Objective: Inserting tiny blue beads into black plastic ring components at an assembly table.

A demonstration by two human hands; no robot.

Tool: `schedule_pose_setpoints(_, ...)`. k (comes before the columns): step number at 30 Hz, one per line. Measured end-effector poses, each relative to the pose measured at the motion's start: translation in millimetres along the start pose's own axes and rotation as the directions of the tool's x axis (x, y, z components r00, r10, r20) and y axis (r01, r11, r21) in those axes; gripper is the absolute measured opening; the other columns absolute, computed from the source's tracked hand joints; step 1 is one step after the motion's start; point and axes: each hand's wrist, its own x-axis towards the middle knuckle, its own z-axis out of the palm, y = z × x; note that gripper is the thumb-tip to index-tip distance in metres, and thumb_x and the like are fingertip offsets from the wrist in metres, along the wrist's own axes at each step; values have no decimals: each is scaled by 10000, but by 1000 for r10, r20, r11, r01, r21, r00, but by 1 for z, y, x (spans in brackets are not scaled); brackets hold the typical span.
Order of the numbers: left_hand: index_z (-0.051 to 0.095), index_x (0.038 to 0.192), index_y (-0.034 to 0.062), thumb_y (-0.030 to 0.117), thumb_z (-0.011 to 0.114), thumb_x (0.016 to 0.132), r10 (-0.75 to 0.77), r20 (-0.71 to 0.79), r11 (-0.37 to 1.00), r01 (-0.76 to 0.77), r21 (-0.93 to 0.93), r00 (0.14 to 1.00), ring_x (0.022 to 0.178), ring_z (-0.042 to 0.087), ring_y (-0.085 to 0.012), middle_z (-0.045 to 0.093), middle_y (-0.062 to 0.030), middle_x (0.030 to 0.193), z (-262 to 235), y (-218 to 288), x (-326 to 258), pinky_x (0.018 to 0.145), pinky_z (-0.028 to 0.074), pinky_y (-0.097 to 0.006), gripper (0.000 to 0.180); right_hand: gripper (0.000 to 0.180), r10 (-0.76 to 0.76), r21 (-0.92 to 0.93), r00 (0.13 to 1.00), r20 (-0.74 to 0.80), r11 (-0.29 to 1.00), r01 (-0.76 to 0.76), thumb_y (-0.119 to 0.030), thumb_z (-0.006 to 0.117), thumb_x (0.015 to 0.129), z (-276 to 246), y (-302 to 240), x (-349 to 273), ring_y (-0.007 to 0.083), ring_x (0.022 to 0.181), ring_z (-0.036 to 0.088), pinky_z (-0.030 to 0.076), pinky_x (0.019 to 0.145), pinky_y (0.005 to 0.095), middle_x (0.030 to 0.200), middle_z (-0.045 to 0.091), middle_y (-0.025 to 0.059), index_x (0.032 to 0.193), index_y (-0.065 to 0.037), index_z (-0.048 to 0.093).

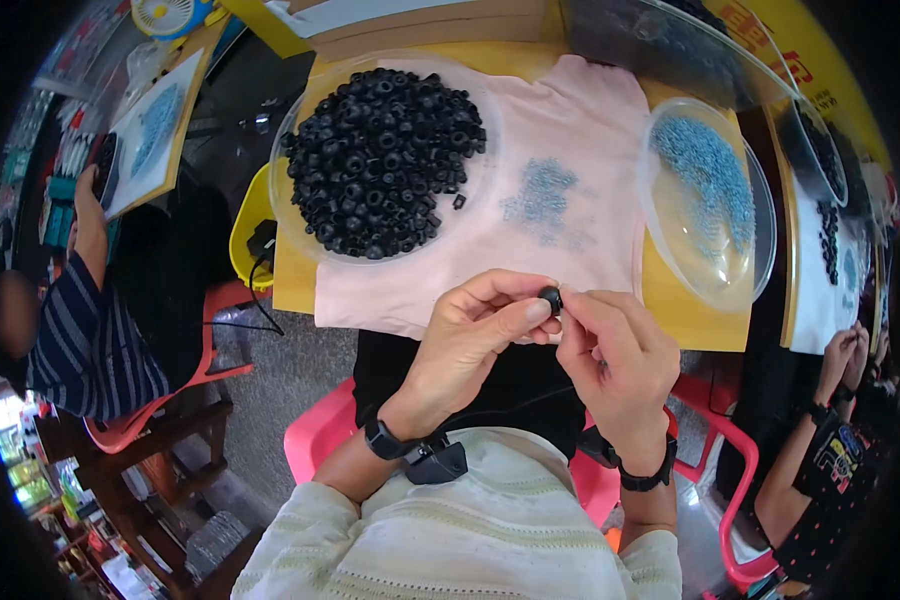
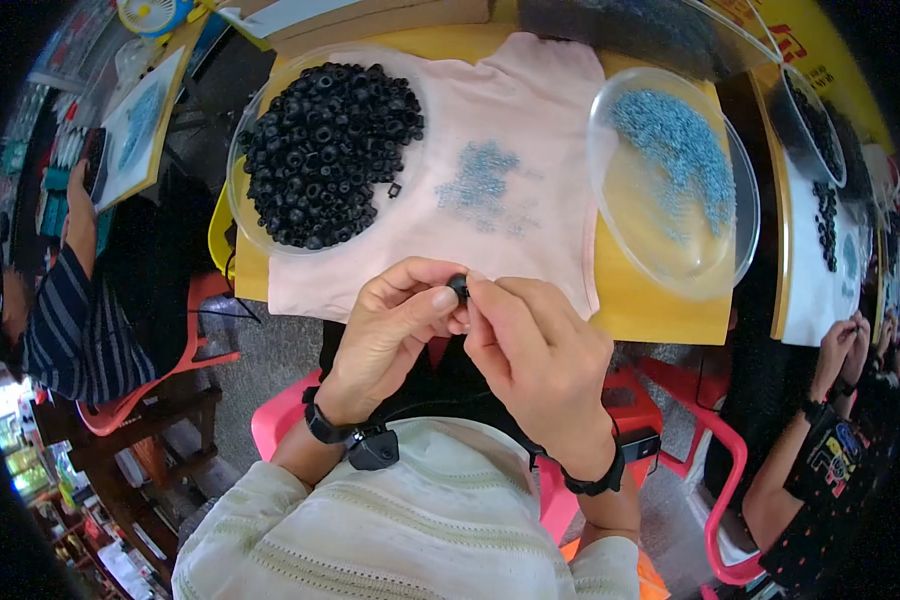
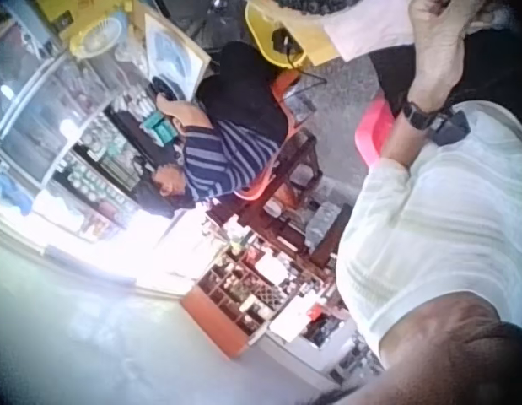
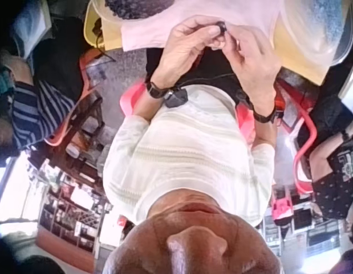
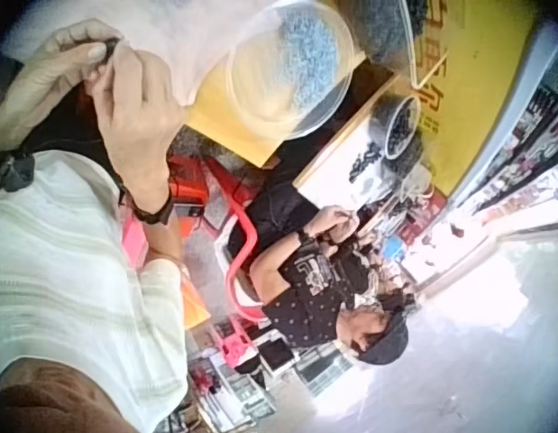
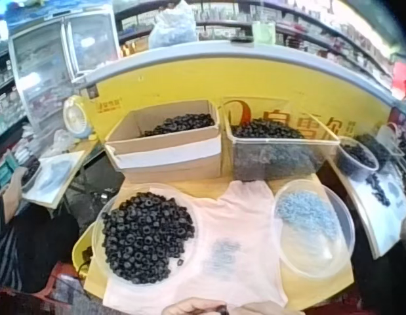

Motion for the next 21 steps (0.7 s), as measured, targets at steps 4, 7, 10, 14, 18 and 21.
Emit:
schedule_pose_setpoints(4, 593, 1169, -10, 76, 600, 941, 31, -19, 995, -33, -98, 999, 864, 647, -127, 661, -76, 977, -11, -1, 3, 800, 537, -267, 244, 367, -111, -290, 981, 157, 945, 153, -38, 684, 735, 4, -15, 9, 200, 710, 622, 498, 541, 289, 925, 630, 57, 1100, -47, 662)
schedule_pose_setpoints(7, 590, 1140, -7, 94, 596, 941, 66, -23, 981, -69, -181, 998, 830, 629, -119, 652, -75, 969, -27, 1, 5, 766, 527, -268, 224, 352, -115, -197, 944, 311, 963, 182, -76, 674, 747, 4, -17, 29, 200, 738, 623, 495, 555, 289, 895, 613, 40, 1097, -46, 664)
schedule_pose_setpoints(10, 592, 1077, 18, 120, 621, 909, 138, 36, 960, -125, -251, 990, 788, 604, -129, 641, -91, 971, -37, 5, 3, 710, 500, -265, 198, 229, -108, -119, 941, 321, 981, 153, -72, 683, 700, 11, -13, 73, 241, 805, 622, 500, 615, 341, 844, 614, 64, 922, -22, 652)
schedule_pose_setpoints(14, 571, 1010, 49, 189, 652, 874, 208, 162, 960, -169, -224, 965, 683, 527, -121, 573, -83, 861, -33, 16, -5, 634, 445, -239, 211, 123, -257, -100, 874, 413, 941, 324, -26, 663, 673, 45, 5, 117, 281, 842, 614, 501, 655, 387, 830, 623, 101, 790, -19, 624)
schedule_pose_setpoints(18, 588, 1028, 47, 153, 662, 869, 238, 231, 947, -173, -269, 943, 732, 581, -144, 609, -100, 915, -40, 16, -10, 640, 480, -252, 205, 42, -290, -117, 751, 593, 892, 437, -22, 614, 750, 71, 13, 129, 281, 833, 621, 490, 712, 379, 818, 620, 101, 785, -32, 635)
schedule_pose_setpoints(21, 595, 1045, 47, 139, 668, 870, 243, 240, 934, -160, -319, 940, 766, 610, -157, 632, -107, 951, -45, 15, -11, 659, 500, -264, 211, 41, -274, -124, 719, 639, 886, 447, -15, 623, 712, 84, 20, 127, 291, 836, 621, 503, 713, 378, 800, 626, 102, 745, -35, 636)
